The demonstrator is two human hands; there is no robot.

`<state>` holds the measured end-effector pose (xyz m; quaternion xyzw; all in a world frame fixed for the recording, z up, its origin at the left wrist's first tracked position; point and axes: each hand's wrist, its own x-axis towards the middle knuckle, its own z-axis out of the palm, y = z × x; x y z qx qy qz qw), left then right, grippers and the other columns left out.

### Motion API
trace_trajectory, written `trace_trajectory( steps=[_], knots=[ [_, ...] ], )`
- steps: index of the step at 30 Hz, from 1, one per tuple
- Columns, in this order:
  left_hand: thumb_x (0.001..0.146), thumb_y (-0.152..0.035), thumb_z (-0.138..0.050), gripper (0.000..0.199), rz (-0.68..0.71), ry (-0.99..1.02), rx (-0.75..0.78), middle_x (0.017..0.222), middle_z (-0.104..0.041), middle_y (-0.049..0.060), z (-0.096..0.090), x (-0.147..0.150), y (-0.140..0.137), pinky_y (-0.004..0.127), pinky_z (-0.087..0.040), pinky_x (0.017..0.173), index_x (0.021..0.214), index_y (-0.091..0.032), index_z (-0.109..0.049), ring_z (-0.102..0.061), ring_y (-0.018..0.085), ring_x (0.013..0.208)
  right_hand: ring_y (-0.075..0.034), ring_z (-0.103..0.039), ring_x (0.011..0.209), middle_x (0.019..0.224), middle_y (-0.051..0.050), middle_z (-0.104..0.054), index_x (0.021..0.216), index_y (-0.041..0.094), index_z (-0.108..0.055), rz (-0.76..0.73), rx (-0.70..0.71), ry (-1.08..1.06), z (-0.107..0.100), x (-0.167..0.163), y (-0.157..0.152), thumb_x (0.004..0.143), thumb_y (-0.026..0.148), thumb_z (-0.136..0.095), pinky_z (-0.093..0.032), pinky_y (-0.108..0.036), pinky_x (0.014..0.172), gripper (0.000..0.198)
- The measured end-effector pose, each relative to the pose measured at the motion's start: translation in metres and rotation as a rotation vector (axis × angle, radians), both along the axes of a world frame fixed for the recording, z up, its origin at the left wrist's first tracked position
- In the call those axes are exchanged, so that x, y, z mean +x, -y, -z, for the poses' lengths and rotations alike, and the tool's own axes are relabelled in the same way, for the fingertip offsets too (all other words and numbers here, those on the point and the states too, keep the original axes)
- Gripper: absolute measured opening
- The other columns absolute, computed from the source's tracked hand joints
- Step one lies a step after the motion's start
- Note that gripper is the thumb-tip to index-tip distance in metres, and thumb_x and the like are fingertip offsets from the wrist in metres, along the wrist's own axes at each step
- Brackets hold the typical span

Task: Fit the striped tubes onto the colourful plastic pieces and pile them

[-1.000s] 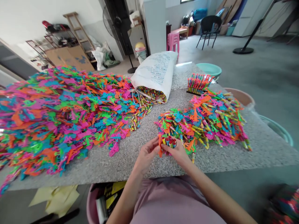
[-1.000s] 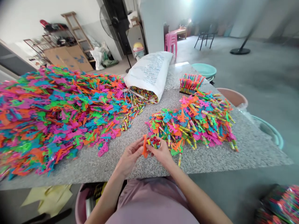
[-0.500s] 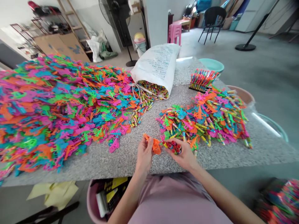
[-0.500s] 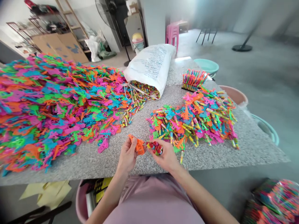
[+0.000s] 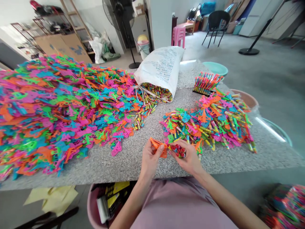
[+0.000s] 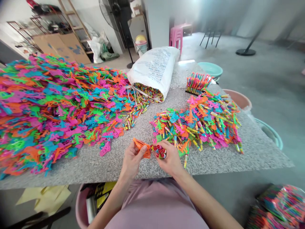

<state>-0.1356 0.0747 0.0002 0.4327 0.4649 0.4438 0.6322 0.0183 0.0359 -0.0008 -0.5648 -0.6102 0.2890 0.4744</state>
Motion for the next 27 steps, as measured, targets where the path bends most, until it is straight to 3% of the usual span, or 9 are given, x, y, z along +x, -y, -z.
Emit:
trace_trajectory(
  steps=[4,7,12,15,17,20,22,24,27],
  knots=[
    [0.076,-0.036,-0.071,0.028,0.003,-0.005,0.029,0.07,-0.061,-0.003,0.003,0.003,-0.001,0.02,-0.046,0.059,0.085,-0.018,-0.052,-0.056,0.009,0.061,-0.022,-0.063,0.092,0.101,-0.006,-0.064,0.109,0.021,-0.064,-0.051,0.06,0.174,0.006,0.004,0.003,0.064,0.004,-0.054,-0.051,-0.031,0.078,0.049],
    [0.077,-0.036,-0.069,0.028,-0.042,0.057,-0.016,0.079,-0.064,-0.001,0.006,0.008,0.0,0.023,-0.048,0.068,0.09,-0.018,-0.052,-0.059,0.011,0.069,-0.022,-0.062,0.094,0.105,-0.007,-0.062,0.119,0.02,-0.059,-0.103,0.09,0.328,0.014,0.006,0.005,0.058,0.002,-0.05,-0.051,-0.03,0.077,0.064],
    [0.073,-0.04,-0.072,0.034,-0.059,0.161,-0.122,0.081,-0.063,-0.002,0.007,0.015,0.003,0.023,-0.047,0.068,0.09,-0.019,-0.05,-0.057,0.01,0.067,-0.021,-0.063,0.09,0.101,-0.007,-0.063,0.118,0.019,-0.059,-0.2,0.108,0.375,0.026,0.002,0.004,0.058,0.002,-0.049,-0.051,-0.029,0.073,0.063],
    [0.077,-0.049,-0.065,0.038,0.068,0.075,-0.077,0.092,-0.064,0.003,0.013,0.004,-0.012,0.025,-0.047,0.069,0.098,-0.02,-0.053,-0.059,0.013,0.076,-0.021,-0.063,0.089,0.102,-0.006,-0.064,0.113,0.02,-0.06,-0.185,0.118,0.344,0.024,0.012,-0.004,0.063,0.004,-0.049,-0.051,-0.029,0.074,0.054],
    [0.079,-0.053,-0.06,0.043,0.092,-0.156,0.027,0.106,-0.062,0.008,0.02,-0.017,-0.035,0.03,-0.048,0.073,0.107,-0.021,-0.055,-0.06,0.019,0.09,-0.021,-0.063,0.082,0.095,-0.006,-0.066,0.107,0.021,-0.061,-0.041,0.126,0.391,0.019,0.029,-0.015,0.069,0.009,-0.052,-0.05,-0.031,0.072,0.041],
    [0.078,-0.049,-0.061,0.044,-0.266,-0.812,0.266,0.12,-0.055,0.016,0.033,-0.063,-0.08,0.041,-0.042,0.087,0.11,-0.018,-0.058,-0.05,0.031,0.112,-0.025,-0.061,0.076,0.087,-0.007,-0.064,0.097,0.02,-0.062,0.324,0.136,0.603,0.009,0.06,-0.033,0.072,0.019,-0.058,-0.048,-0.034,0.068,0.025],
    [0.081,-0.049,-0.055,0.043,-0.42,-1.221,0.29,0.123,-0.05,0.021,0.042,-0.089,-0.106,0.051,-0.035,0.092,0.106,-0.015,-0.063,-0.04,0.04,0.12,-0.029,-0.06,0.086,0.092,-0.01,-0.062,0.092,0.021,-0.062,0.46,0.177,0.728,0.005,0.074,-0.041,0.071,0.022,-0.061,-0.047,-0.036,0.072,0.022],
    [0.083,-0.052,-0.05,0.047,-0.469,-1.459,0.266,0.121,-0.049,0.024,0.05,-0.105,-0.123,0.056,-0.031,0.092,0.101,-0.012,-0.066,-0.036,0.043,0.12,-0.029,-0.057,0.094,0.099,-0.011,-0.058,0.091,0.021,-0.062,0.466,0.243,0.729,0.006,0.075,-0.043,0.069,0.021,-0.061,-0.047,-0.038,0.077,0.022],
    [0.079,-0.054,-0.054,0.047,-0.494,-1.552,0.232,0.118,-0.05,0.023,0.059,-0.109,-0.127,0.055,-0.032,0.089,0.096,-0.013,-0.067,-0.037,0.043,0.118,-0.027,-0.058,0.091,0.098,-0.01,-0.057,0.097,0.021,-0.063,0.377,0.255,0.584,0.013,0.056,-0.038,0.071,0.018,-0.059,-0.048,-0.037,0.079,0.027]
  ],
)
